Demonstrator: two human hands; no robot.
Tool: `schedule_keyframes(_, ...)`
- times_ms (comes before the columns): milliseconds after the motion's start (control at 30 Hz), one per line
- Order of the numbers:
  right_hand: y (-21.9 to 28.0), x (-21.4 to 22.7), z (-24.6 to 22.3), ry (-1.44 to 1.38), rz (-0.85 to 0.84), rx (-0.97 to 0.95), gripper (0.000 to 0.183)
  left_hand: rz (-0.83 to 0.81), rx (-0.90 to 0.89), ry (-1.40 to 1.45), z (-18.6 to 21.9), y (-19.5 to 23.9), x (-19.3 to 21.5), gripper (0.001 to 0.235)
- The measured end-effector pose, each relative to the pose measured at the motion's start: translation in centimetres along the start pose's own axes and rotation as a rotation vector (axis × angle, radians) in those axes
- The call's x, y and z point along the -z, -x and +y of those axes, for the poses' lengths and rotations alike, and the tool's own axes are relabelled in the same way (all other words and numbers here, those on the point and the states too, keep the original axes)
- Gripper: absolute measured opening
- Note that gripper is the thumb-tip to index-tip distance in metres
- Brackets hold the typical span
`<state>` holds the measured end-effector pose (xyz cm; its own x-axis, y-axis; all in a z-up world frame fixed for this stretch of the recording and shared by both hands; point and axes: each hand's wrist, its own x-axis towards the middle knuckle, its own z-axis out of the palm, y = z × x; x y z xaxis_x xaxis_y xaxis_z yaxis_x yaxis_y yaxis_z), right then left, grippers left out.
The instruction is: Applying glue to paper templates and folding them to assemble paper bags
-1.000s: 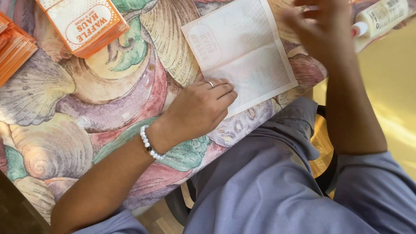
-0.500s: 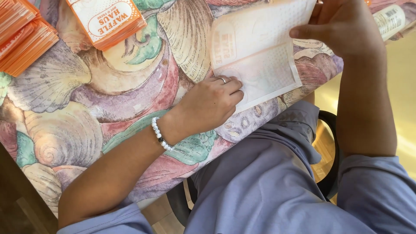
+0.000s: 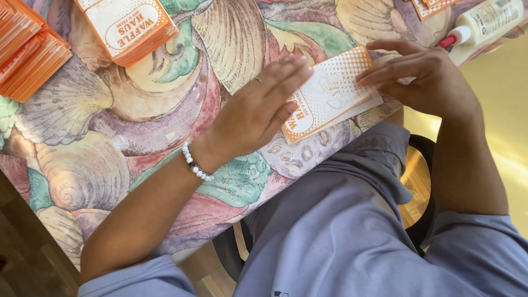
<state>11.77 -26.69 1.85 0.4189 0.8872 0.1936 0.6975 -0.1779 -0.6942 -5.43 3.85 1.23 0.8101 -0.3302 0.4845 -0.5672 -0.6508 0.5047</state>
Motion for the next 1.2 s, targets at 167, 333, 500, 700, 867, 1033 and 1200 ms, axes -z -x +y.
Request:
schedule_keyframes(167,0.7,-0.1,0.0,0.067,-0.073,0.049,0.035,-0.337,-0.018,-0.189,0.1,-0.1,-0.9,0.050)
schedule_keyframes(333,1.2,0.3,-1.6,-0.016,-0.098,0.075,0.057,-0.407,-0.018,-0.298,-0.5,0.3,-1.4,0.053)
schedule_keyframes(500,2.7,1.5,-1.8,-0.023,-0.012,0.096,0.079,-0.397,-0.007,-0.290,0.2,-0.2,-1.4,0.051)
schedule_keyframes(700,4.0,0.3,-1.5,-0.256,0.224,-0.022,0.074,-0.280,0.257,-0.393,1.3,-4.1,-3.3,0.060)
schedule_keyframes(867,5.6,-1.7,0.4,-0.392,0.441,-0.114,0.063,-0.198,0.420,-0.463,-0.1,-5.8,-6.4,0.070)
schedule_keyframes(1033,4.0,-6.0,1.4,-0.548,0.870,-0.196,0.076,-0.003,0.434,0.250,0.5,-6.7,-5.9,0.024)
schedule_keyframes(1200,1.4,-6.3,-1.5,-0.721,0.940,0.089,0.097,0.266,0.545,0.714,3.4,-6.5,-5.2,0.017)
